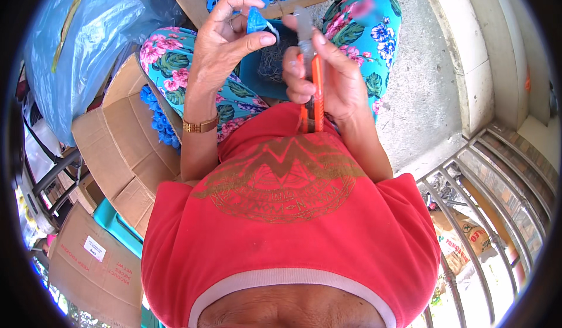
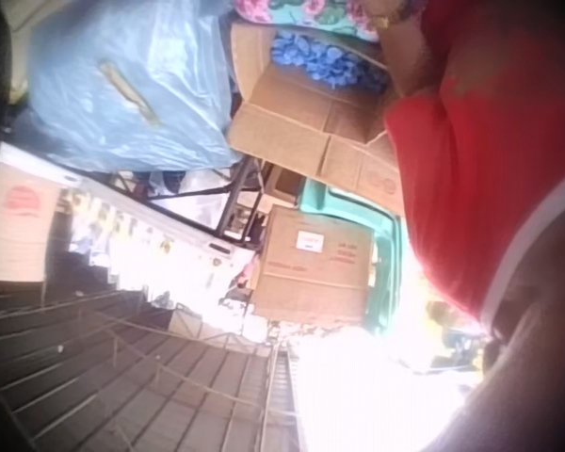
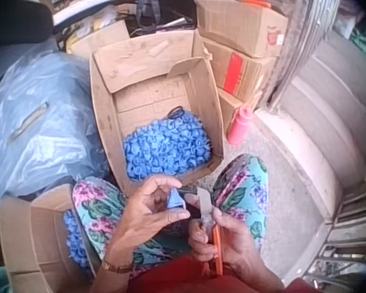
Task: The person sits cross-legged and repeatedly picks up small blue plastic flowers from a cardboard box. Using orange-handled scissors, they trim the white stems or excess plastic from each flower and place the finished pieces into a teal tray on their lap.
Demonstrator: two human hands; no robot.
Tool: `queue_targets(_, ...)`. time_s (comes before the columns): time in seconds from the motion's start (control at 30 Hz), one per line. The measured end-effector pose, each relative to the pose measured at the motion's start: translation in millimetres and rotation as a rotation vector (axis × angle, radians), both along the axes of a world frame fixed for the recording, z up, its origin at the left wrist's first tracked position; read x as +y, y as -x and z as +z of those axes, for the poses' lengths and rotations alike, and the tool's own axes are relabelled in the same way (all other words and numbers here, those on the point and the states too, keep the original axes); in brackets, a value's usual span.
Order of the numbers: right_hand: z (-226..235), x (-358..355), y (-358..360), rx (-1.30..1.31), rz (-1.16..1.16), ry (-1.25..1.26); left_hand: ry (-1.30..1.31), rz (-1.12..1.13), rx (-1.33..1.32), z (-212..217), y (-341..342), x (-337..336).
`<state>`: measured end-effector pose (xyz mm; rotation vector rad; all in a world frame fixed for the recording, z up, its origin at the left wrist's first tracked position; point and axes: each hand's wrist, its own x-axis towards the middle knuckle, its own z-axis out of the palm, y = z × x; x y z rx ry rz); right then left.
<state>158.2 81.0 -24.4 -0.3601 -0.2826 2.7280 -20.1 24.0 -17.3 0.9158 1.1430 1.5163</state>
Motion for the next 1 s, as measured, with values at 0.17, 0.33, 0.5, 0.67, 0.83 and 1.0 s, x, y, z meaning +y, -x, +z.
queue_targets(0.17, -14.3, 10.3, -10.6, 0.096, 0.145, -0.040, 0.135, 0.022, 0.085, -7.2, 5.1, 2.3)
queue_targets(0.33, -20.2, 11.1, -0.9, 0.129, 0.186, 0.073, 0.112, -0.023, 0.090, -1.1, 1.2, -0.2)
queue_targets(0.5, -19.9, 15.1, 2.9, 0.124, 0.184, 0.053, 0.056, -0.041, 0.000, 1.2, 0.9, -6.2)
queue_targets(0.67, -4.8, 13.7, 5.9, 0.013, 0.123, -0.124, 0.081, -0.057, -0.116, 4.9, 1.8, -10.2)
queue_targets(0.83, 4.4, 6.5, 5.4, -0.367, -0.039, -0.676, 0.038, -0.101, -0.164, -1.5, 2.5, -13.7)
queue_targets(1.0, 17.6, -4.4, 10.0, -1.005, -0.316, -2.030, 0.112, -0.113, -0.362, 0.3, -8.6, -14.0)
